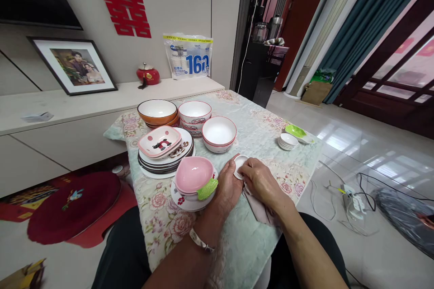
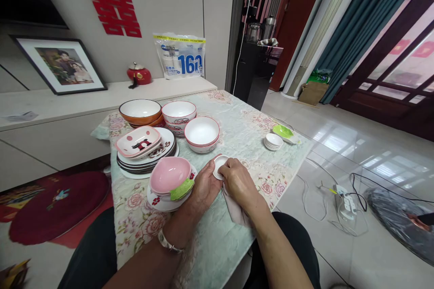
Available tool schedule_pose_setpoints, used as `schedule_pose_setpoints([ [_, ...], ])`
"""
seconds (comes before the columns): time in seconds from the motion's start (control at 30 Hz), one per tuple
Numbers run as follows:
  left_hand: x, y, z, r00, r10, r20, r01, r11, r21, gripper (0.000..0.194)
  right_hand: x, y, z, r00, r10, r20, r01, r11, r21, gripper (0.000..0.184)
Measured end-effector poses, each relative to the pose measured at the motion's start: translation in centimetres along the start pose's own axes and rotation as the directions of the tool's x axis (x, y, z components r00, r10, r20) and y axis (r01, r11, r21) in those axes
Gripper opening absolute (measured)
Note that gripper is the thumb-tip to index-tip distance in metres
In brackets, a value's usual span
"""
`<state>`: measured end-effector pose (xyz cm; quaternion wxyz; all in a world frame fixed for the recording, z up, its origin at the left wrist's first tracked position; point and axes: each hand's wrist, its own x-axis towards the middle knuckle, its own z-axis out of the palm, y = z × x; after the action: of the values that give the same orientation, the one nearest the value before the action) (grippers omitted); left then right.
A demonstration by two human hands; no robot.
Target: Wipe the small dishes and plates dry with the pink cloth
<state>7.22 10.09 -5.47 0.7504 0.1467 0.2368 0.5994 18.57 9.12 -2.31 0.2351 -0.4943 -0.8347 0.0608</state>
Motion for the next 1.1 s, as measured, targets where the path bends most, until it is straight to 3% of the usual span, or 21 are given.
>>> schedule_pose_setpoints([
  [0.1, 0.0, 0.2, 0.2, 0.999, 0.008, -0.052, -0.008, 1.0, 0.004, 0.029, -0.1, 0.1, 0.4, 0.997, 0.028, -0.078, -0.042, 0.982, -0.183, 0.024],
  [0.17, 0.0, 0.3, 0.4, 0.996, 0.009, -0.092, -0.008, 1.0, 0.013, 0.027, 0.0, 0.6, 0.4, 0.983, 0.049, -0.177, -0.087, 0.974, -0.211, 0.024],
  [0.23, 0.0, 0.3, 0.4, 0.99, -0.003, -0.138, 0.007, 1.0, 0.026, 0.027, 0.0, 1.4, 0.2, 0.948, 0.095, -0.304, -0.145, 0.978, -0.148, 0.025],
  [0.33, 0.0, 0.1, 0.4, 0.989, -0.025, -0.147, 0.035, 0.997, 0.064, 0.027, 0.0, 2.5, -0.2, 0.878, 0.214, -0.428, -0.198, 0.977, 0.081, 0.026],
  [0.4, 0.0, -0.2, 0.1, 0.995, -0.02, -0.1, 0.035, 0.988, 0.148, 0.033, 0.1, 2.9, -0.3, 0.881, 0.248, -0.403, -0.173, 0.961, 0.215, 0.026],
  [0.47, 0.0, -0.5, -0.3, 0.998, 0.024, -0.057, -0.005, 0.95, 0.311, 0.045, 0.1, 2.9, -0.3, 0.918, 0.214, -0.333, -0.125, 0.955, 0.269, 0.025],
  [0.63, -0.1, -0.5, -1.2, 0.962, 0.269, 0.038, -0.215, 0.67, 0.711, 0.049, 0.2, 2.4, -0.2, 0.977, 0.152, -0.149, -0.106, 0.955, 0.278, 0.021],
  [0.73, -0.2, -0.3, -1.1, 0.939, 0.343, 0.038, -0.247, 0.591, 0.767, 0.05, 0.3, 2.3, 0.0, 0.971, 0.22, -0.093, -0.188, 0.942, 0.277, 0.014],
  [0.83, -0.3, -0.2, -0.9, 0.904, 0.412, 0.117, -0.329, 0.492, 0.806, 0.046, 0.3, 2.4, 0.3, 0.965, 0.235, -0.119, -0.206, 0.954, 0.217, 0.02],
  [0.97, -0.7, -0.1, -0.6, 0.878, 0.385, 0.285, -0.367, 0.158, 0.917, 0.035, 0.0, 2.3, 0.2, 0.967, 0.078, -0.244, -0.071, 0.997, 0.039, 0.021],
  [1.03, -1.0, -0.1, -0.5, 0.889, 0.339, 0.309, -0.318, -0.032, 0.948, 0.029, -0.2, 2.1, 0.1, 0.963, -0.025, -0.267, 0.012, 0.999, -0.051, 0.027],
  [1.1, -1.1, 0.0, -0.5, 0.909, 0.298, 0.292, -0.255, -0.158, 0.954, 0.025, -0.3, 1.9, 0.0, 0.961, -0.092, -0.261, 0.073, 0.994, -0.081, 0.028],
])
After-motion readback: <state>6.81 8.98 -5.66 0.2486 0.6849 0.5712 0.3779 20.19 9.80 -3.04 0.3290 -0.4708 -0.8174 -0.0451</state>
